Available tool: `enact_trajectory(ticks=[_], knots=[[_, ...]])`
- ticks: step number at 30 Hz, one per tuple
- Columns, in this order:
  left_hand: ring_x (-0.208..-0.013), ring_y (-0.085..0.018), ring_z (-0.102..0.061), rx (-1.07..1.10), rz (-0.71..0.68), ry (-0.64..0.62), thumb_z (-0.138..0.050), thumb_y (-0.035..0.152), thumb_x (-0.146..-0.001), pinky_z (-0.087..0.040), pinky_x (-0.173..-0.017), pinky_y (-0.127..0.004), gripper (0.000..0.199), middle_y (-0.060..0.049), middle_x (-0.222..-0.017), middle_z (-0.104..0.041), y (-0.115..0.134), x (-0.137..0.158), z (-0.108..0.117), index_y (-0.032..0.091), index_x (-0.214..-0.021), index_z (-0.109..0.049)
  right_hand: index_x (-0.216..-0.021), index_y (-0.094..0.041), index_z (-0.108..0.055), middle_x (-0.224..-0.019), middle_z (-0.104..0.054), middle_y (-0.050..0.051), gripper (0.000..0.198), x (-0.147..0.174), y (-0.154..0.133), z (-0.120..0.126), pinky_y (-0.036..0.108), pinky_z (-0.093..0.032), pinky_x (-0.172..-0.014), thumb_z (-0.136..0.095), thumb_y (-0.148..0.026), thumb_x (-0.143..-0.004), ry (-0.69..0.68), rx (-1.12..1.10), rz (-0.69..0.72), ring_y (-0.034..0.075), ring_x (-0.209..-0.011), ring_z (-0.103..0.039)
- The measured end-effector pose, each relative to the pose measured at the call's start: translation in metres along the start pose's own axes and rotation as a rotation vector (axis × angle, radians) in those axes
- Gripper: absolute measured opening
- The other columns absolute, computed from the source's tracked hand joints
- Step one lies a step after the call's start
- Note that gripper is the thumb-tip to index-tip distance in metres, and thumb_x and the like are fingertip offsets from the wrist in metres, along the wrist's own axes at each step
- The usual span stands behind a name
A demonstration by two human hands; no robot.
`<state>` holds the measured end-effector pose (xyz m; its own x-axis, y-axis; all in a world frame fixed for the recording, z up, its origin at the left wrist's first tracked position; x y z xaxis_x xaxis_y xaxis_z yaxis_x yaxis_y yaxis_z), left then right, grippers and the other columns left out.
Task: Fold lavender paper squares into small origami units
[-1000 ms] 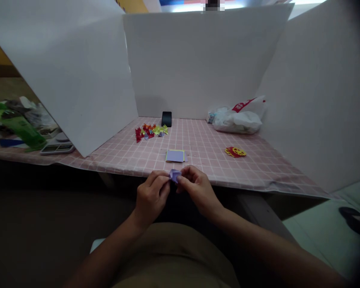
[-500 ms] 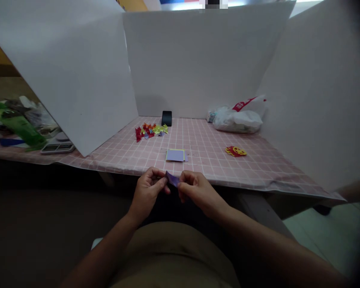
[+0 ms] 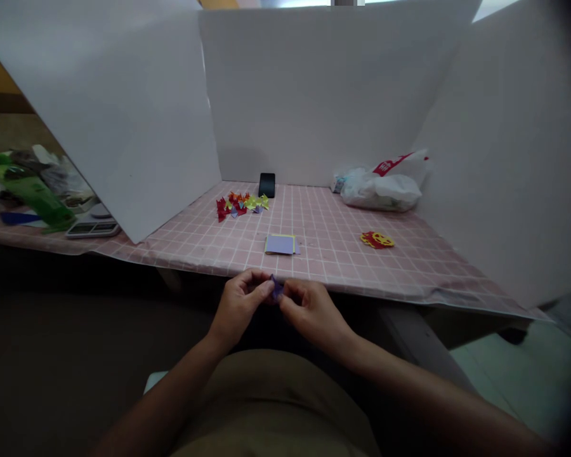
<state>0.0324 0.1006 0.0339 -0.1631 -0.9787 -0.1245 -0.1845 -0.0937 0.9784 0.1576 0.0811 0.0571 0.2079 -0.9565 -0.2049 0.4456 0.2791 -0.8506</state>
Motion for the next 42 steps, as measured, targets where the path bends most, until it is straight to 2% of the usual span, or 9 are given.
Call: enact_trajectory(ticks=[3,7,10,12,14,17,21,32,42], knots=[[-0.065,-0.012,-0.061,-0.052,-0.017,0.017,-0.073,0.03,-0.077,-0.052,-0.066,-0.025,0.019,0.0,-0.074,-0.068,0.002,0.0,0.0,0.014,-0.086,-0.069,-0.061,-0.019,-0.047,-0.056,-0.047,-0.003,0.023,0.003,-0.002,-0.002,0.026,-0.027,-0.051,-0.051,-0.019,-0.083,0.015,0.034,0.049,0.01,-0.053,-0.038],[-0.065,-0.013,-0.061,-0.073,-0.036,0.03,-0.071,0.03,-0.077,-0.052,-0.064,-0.025,0.017,0.0,-0.073,-0.067,0.006,0.001,0.001,0.014,-0.084,-0.068,-0.06,-0.019,-0.048,-0.055,-0.047,-0.003,0.028,0.005,-0.006,-0.001,0.026,-0.027,-0.05,-0.052,-0.026,-0.087,-0.036,-0.007,0.063,0.01,-0.053,-0.039],[-0.065,-0.012,-0.061,-0.07,-0.017,0.03,-0.07,0.03,-0.077,-0.051,-0.064,-0.024,0.018,0.0,-0.074,-0.067,0.008,0.003,0.002,0.014,-0.084,-0.068,-0.061,-0.019,-0.051,-0.056,-0.051,-0.001,0.036,0.0,-0.009,0.006,0.026,-0.032,-0.052,-0.047,-0.035,-0.093,-0.082,-0.106,0.057,0.011,-0.054,-0.045],[-0.064,-0.012,-0.06,-0.073,0.002,0.014,-0.07,0.03,-0.078,-0.051,-0.064,-0.024,0.018,0.0,-0.073,-0.067,0.008,0.003,0.001,0.014,-0.085,-0.068,-0.06,-0.019,-0.051,-0.056,-0.053,0.0,0.04,-0.004,-0.006,0.014,0.027,-0.037,-0.057,-0.045,-0.038,-0.095,-0.06,-0.166,0.042,0.012,-0.055,-0.048],[-0.063,-0.011,-0.059,-0.072,0.011,-0.011,-0.07,0.03,-0.078,-0.05,-0.064,-0.024,0.017,0.0,-0.072,-0.066,0.008,0.004,-0.001,0.013,-0.084,-0.068,-0.063,-0.019,-0.05,-0.056,-0.054,-0.001,0.036,-0.009,-0.003,0.02,0.028,-0.039,-0.059,-0.05,-0.038,-0.094,-0.029,-0.228,0.036,0.012,-0.055,-0.05],[-0.062,-0.012,-0.06,-0.051,0.021,-0.045,-0.07,0.03,-0.078,-0.051,-0.063,-0.025,0.017,0.0,-0.073,-0.066,0.007,0.004,-0.004,0.014,-0.084,-0.067,-0.073,-0.019,-0.053,-0.06,-0.056,-0.002,0.025,-0.011,0.005,0.012,0.026,-0.04,-0.056,-0.06,-0.039,-0.087,-0.119,-0.366,-0.025,0.011,-0.054,-0.051],[-0.063,-0.012,-0.061,-0.033,0.02,-0.082,-0.071,0.03,-0.078,-0.052,-0.065,-0.026,0.017,0.001,-0.074,-0.066,0.005,0.005,-0.006,0.015,-0.086,-0.067,-0.077,-0.019,-0.055,-0.068,-0.058,-0.002,0.024,-0.009,0.008,0.001,0.026,-0.043,-0.056,-0.065,-0.039,-0.083,-0.2,-0.494,-0.068,0.012,-0.058,-0.055],[-0.064,-0.012,-0.06,-0.051,0.028,-0.118,-0.073,0.029,-0.079,-0.051,-0.066,-0.025,0.015,0.001,-0.07,-0.064,0.004,0.006,-0.01,0.016,-0.082,-0.066,-0.075,-0.019,-0.054,-0.063,-0.055,-0.002,0.016,-0.009,0.007,0.004,0.025,-0.039,-0.055,-0.06,-0.031,-0.083,-0.144,-0.368,-0.032,0.012,-0.058,-0.05],[-0.065,-0.011,-0.056,-0.055,0.027,-0.12,-0.067,0.034,-0.085,-0.05,-0.065,-0.024,0.019,0.001,-0.072,-0.061,0.006,0.008,-0.011,0.016,-0.081,-0.066,-0.072,-0.018,-0.056,-0.066,-0.055,-0.002,0.012,-0.008,0.002,0.009,0.024,-0.039,-0.058,-0.057,-0.022,-0.084,-0.075,-0.244,0.045,0.011,-0.061,-0.048]])
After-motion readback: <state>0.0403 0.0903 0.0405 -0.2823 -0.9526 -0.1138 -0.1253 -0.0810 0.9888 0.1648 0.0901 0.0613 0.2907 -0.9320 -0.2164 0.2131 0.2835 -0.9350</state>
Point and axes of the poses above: each hand's wrist, its own x-axis away from the middle knuckle, its own z-axis out of the back of the hand, y = z × x, the point moved 8 cm from there along -x, towards the middle knuckle
